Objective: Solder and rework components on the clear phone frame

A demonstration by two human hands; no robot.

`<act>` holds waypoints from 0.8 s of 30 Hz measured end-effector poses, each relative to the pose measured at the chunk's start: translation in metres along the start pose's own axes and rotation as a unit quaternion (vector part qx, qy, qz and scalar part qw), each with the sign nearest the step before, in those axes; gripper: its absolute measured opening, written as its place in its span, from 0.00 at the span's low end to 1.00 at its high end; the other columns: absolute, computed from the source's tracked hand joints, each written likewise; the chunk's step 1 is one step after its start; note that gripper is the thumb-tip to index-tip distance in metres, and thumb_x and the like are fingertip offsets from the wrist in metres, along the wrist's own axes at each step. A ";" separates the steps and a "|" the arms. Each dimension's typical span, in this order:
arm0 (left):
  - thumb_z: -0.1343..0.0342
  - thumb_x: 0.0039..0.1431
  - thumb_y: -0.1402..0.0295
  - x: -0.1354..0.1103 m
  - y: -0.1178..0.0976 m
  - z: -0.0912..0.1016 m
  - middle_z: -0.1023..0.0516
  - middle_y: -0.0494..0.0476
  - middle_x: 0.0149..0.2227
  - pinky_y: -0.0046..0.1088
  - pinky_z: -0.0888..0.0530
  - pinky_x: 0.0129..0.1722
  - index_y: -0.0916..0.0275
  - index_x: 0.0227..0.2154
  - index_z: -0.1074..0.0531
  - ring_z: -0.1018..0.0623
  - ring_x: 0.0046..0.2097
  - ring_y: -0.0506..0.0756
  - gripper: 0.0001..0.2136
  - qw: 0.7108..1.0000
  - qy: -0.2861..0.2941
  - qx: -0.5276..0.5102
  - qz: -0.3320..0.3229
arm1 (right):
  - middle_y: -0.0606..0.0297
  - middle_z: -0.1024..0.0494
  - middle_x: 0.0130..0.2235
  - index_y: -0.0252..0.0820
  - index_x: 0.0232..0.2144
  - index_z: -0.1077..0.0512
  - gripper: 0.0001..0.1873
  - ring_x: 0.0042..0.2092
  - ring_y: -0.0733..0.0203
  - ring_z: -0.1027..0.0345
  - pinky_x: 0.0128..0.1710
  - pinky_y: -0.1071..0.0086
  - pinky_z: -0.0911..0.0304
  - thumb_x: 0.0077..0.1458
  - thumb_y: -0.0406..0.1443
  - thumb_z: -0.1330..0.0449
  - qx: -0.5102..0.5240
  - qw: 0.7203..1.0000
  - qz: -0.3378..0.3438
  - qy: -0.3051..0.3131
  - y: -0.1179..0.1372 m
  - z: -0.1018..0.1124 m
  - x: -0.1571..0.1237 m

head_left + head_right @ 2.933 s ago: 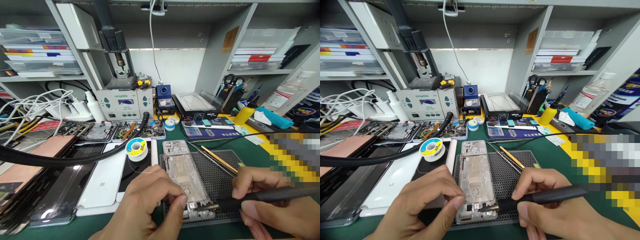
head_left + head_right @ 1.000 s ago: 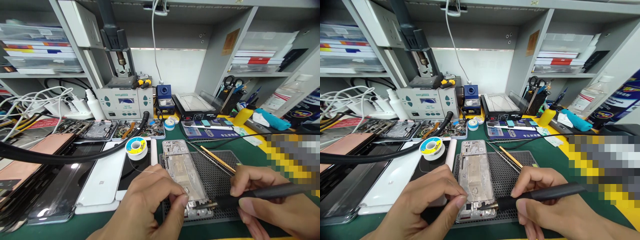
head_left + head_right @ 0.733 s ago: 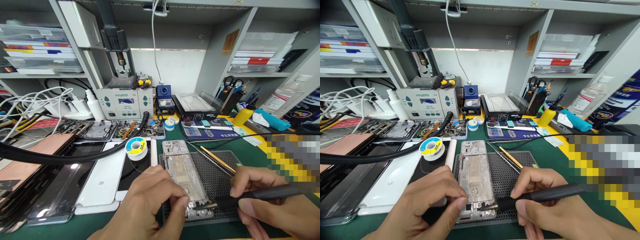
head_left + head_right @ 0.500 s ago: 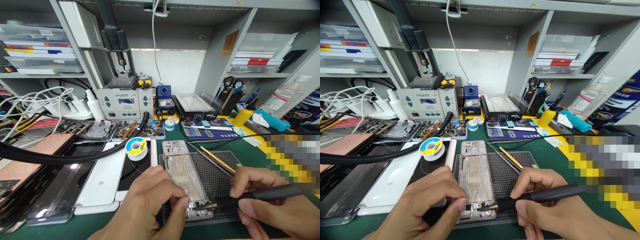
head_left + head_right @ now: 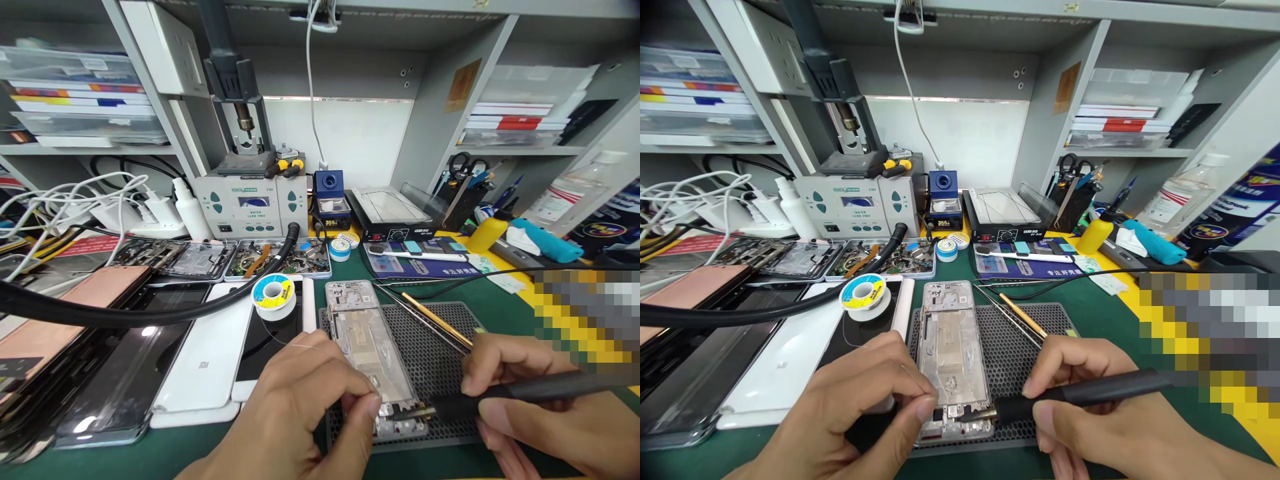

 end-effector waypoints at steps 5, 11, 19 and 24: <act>0.42 0.60 0.82 0.002 -0.001 0.001 0.21 0.57 0.26 0.31 0.29 0.32 0.66 0.30 0.20 0.25 0.30 0.53 0.09 1.000 0.000 0.001 0.006 | 0.71 0.19 0.19 0.49 0.34 0.28 0.14 0.22 0.54 0.17 0.17 0.79 0.28 0.59 0.46 0.28 0.001 1.000 -0.011 -0.004 -0.002 0.002 -0.001; 0.42 0.60 0.82 0.000 0.001 0.002 0.22 0.57 0.25 0.31 0.29 0.31 0.66 0.29 0.21 0.25 0.30 0.53 0.09 1.000 -0.004 0.000 0.002 | 0.71 0.21 0.18 0.48 0.34 0.29 0.16 0.21 0.56 0.18 0.17 0.80 0.30 0.59 0.47 0.27 -0.008 1.000 -0.015 -0.011 -0.001 0.000 -0.002; 0.43 0.60 0.82 0.003 -0.001 0.001 0.22 0.57 0.26 0.32 0.29 0.32 0.65 0.30 0.20 0.25 0.30 0.53 0.09 1.000 -0.002 0.002 0.007 | 0.69 0.20 0.18 0.46 0.34 0.27 0.16 0.21 0.55 0.18 0.17 0.77 0.28 0.57 0.47 0.26 -0.009 1.000 -0.015 -0.026 0.006 -0.005 0.001; 0.43 0.61 0.82 0.002 0.000 0.002 0.22 0.57 0.26 0.32 0.28 0.32 0.66 0.30 0.20 0.25 0.30 0.53 0.09 1.000 -0.003 0.005 0.007 | 0.70 0.21 0.18 0.46 0.33 0.28 0.17 0.20 0.56 0.19 0.17 0.77 0.28 0.56 0.47 0.26 -0.009 0.999 -0.021 -0.034 0.009 -0.007 -0.001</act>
Point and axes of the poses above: each hand's wrist, its own x-axis towards the middle knuckle, its own z-axis out of the back of the hand, y = z × x, the point moved 3 cm from there along x, towards the middle knuckle
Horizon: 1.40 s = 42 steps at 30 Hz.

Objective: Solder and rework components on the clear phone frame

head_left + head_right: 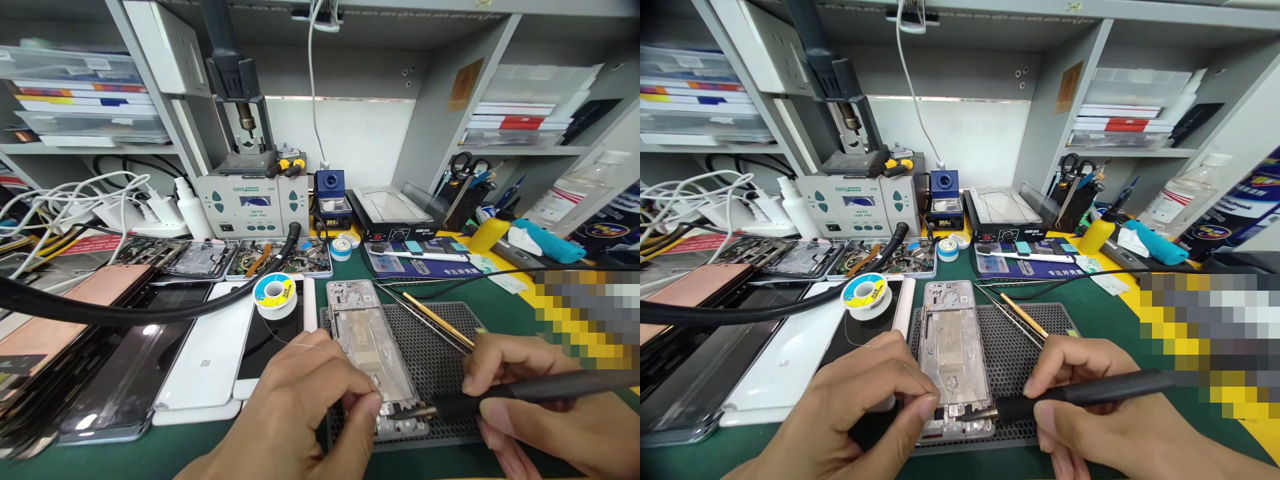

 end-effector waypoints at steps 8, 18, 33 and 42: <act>0.43 0.60 0.82 -0.001 0.000 -0.002 0.21 0.57 0.27 0.32 0.29 0.32 0.66 0.30 0.20 0.25 0.30 0.53 0.09 1.000 0.009 -0.004 -0.001 | 0.69 0.19 0.20 0.46 0.33 0.27 0.16 0.21 0.56 0.18 0.18 0.77 0.27 0.57 0.46 0.26 0.000 1.000 0.007 0.013 -0.001 0.000 -0.001; 0.43 0.59 0.82 0.000 -0.002 -0.001 0.21 0.57 0.27 0.33 0.29 0.32 0.66 0.30 0.21 0.25 0.30 0.54 0.09 1.000 0.009 -0.007 0.003 | 0.70 0.21 0.18 0.47 0.32 0.27 0.16 0.19 0.56 0.20 0.16 0.76 0.29 0.55 0.48 0.26 0.000 1.000 0.005 -0.001 0.000 0.000 -0.001; 0.43 0.59 0.82 0.000 0.001 -0.006 0.21 0.57 0.27 0.34 0.28 0.32 0.66 0.30 0.20 0.25 0.30 0.54 0.09 1.000 0.010 -0.002 -0.004 | 0.68 0.20 0.18 0.46 0.31 0.27 0.18 0.20 0.55 0.19 0.16 0.79 0.30 0.55 0.48 0.25 0.012 1.000 0.003 -0.015 0.001 -0.001 -0.002; 0.42 0.59 0.81 0.000 -0.001 -0.004 0.21 0.58 0.27 0.35 0.27 0.33 0.66 0.30 0.20 0.24 0.31 0.55 0.08 1.000 0.013 0.000 0.003 | 0.68 0.18 0.21 0.47 0.32 0.27 0.16 0.20 0.54 0.18 0.16 0.78 0.28 0.56 0.46 0.26 0.011 1.000 0.012 0.007 -0.001 0.001 -0.001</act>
Point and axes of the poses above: each hand's wrist, its own x-axis towards the middle knuckle, its own z-axis out of the back of the hand, y = z × x, the point moved 3 cm from there along x, towards the middle knuckle
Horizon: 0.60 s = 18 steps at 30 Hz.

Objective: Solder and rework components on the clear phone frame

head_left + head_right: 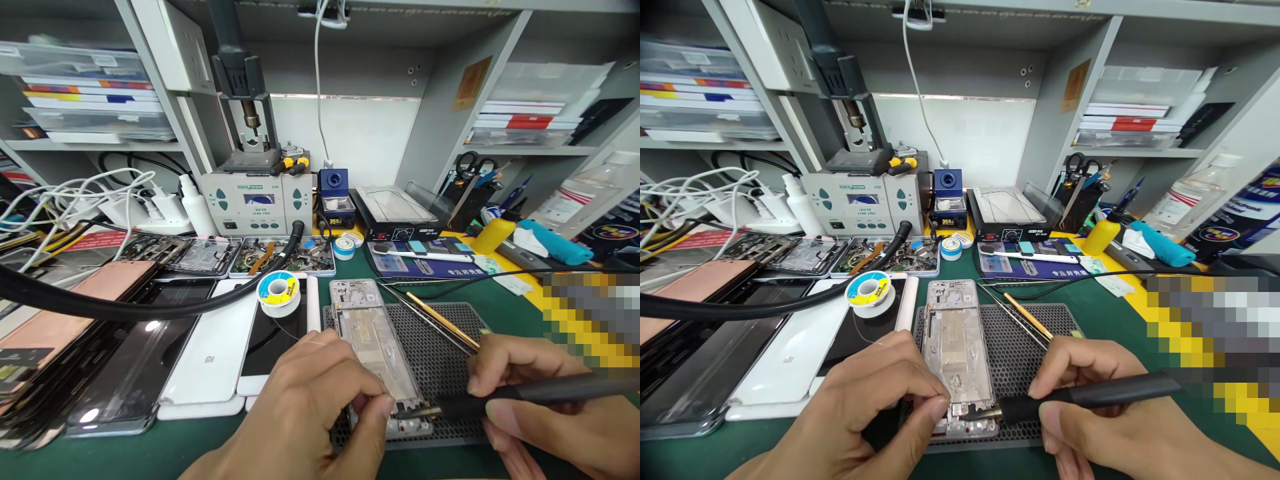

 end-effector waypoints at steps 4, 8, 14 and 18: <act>0.42 0.59 0.81 -0.002 0.002 0.000 0.21 0.57 0.27 0.34 0.27 0.33 0.65 0.30 0.20 0.24 0.31 0.55 0.08 1.000 0.001 -0.005 0.001 | 0.68 0.19 0.20 0.47 0.32 0.27 0.17 0.20 0.54 0.18 0.16 0.77 0.29 0.56 0.47 0.25 -0.006 1.000 -0.001 -0.003 0.000 -0.001 -0.001; 0.43 0.60 0.80 -0.004 0.002 -0.001 0.21 0.57 0.27 0.35 0.26 0.34 0.66 0.30 0.20 0.24 0.31 0.55 0.08 1.000 0.001 0.000 0.005 | 0.69 0.19 0.20 0.47 0.32 0.27 0.16 0.19 0.56 0.19 0.16 0.77 0.29 0.56 0.47 0.25 -0.005 1.000 0.000 0.000 -0.001 0.000 0.000; 0.43 0.60 0.81 -0.002 0.001 0.000 0.21 0.58 0.27 0.35 0.26 0.34 0.66 0.30 0.19 0.24 0.32 0.55 0.09 1.000 0.008 0.008 0.003 | 0.69 0.20 0.19 0.46 0.32 0.27 0.17 0.19 0.57 0.20 0.16 0.78 0.31 0.56 0.47 0.25 -0.009 1.000 -0.001 -0.003 0.000 -0.001 0.002; 0.43 0.60 0.81 0.000 0.003 -0.002 0.22 0.57 0.27 0.35 0.26 0.34 0.65 0.30 0.20 0.24 0.31 0.55 0.09 1.000 0.009 0.002 -0.001 | 0.69 0.21 0.17 0.47 0.31 0.27 0.18 0.17 0.56 0.22 0.14 0.77 0.31 0.52 0.47 0.24 -0.006 1.000 -0.013 -0.026 -0.002 0.000 0.001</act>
Point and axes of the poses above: each hand's wrist, its own x-axis towards the middle knuckle, its own z-axis out of the back of the hand, y = z × x, the point moved 3 cm from there along x, towards the middle knuckle
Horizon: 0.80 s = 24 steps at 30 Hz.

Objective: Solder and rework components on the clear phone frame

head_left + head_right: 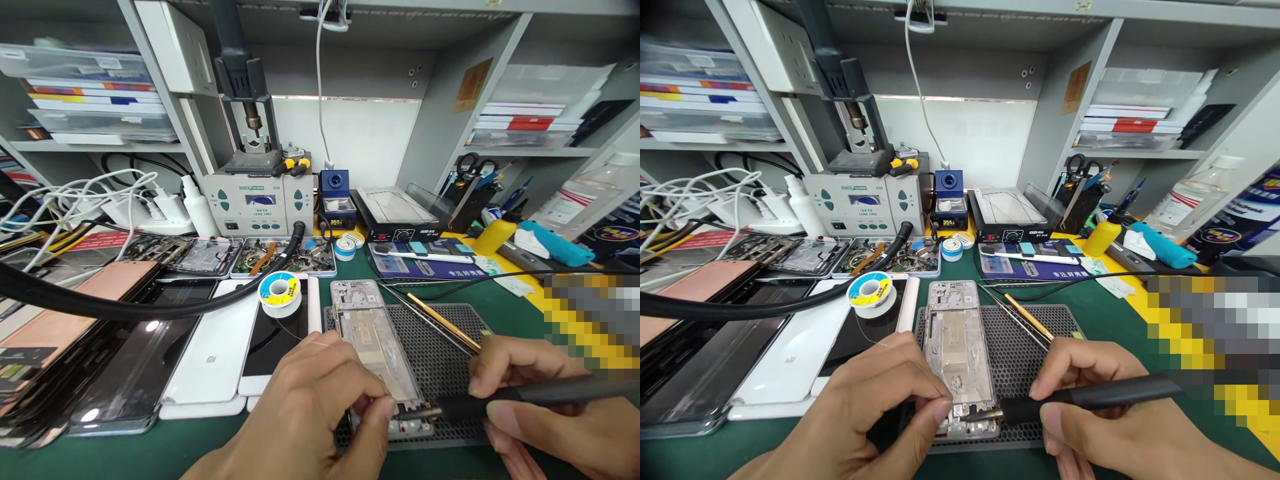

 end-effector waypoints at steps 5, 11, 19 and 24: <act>0.42 0.59 0.79 -0.003 0.001 -0.001 0.22 0.57 0.26 0.35 0.26 0.33 0.64 0.30 0.20 0.25 0.31 0.55 0.08 1.000 -0.007 0.002 -0.005 | 0.68 0.20 0.19 0.46 0.32 0.26 0.17 0.18 0.54 0.20 0.15 0.76 0.29 0.52 0.45 0.24 -0.006 1.000 0.009 0.015 -0.001 0.002 -0.001; 0.43 0.59 0.81 -0.004 0.002 -0.001 0.22 0.57 0.26 0.35 0.27 0.33 0.66 0.30 0.20 0.25 0.30 0.54 0.08 1.000 0.006 -0.002 -0.008 | 0.67 0.18 0.21 0.47 0.32 0.26 0.17 0.19 0.52 0.18 0.15 0.76 0.29 0.51 0.44 0.23 -0.004 1.000 0.009 0.017 -0.002 0.003 0.002; 0.43 0.59 0.81 -0.001 -0.001 -0.001 0.21 0.56 0.27 0.34 0.26 0.34 0.64 0.31 0.21 0.25 0.31 0.54 0.09 1.000 -0.006 0.005 -0.008 | 0.67 0.17 0.22 0.47 0.32 0.26 0.16 0.21 0.52 0.17 0.16 0.77 0.28 0.52 0.44 0.24 0.003 1.000 0.010 0.017 0.001 0.000 -0.001; 0.42 0.59 0.81 -0.002 0.000 -0.001 0.21 0.56 0.27 0.34 0.26 0.33 0.64 0.31 0.21 0.25 0.31 0.54 0.08 1.000 -0.006 -0.001 -0.011 | 0.68 0.17 0.22 0.48 0.33 0.26 0.15 0.20 0.52 0.18 0.16 0.76 0.28 0.54 0.45 0.25 0.000 1.000 0.012 0.020 -0.005 0.004 0.000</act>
Point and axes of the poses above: each hand's wrist, its own x-axis towards the middle knuckle, its own z-axis out of the back of the hand, y = z × x, the point moved 3 cm from there along x, towards the middle knuckle
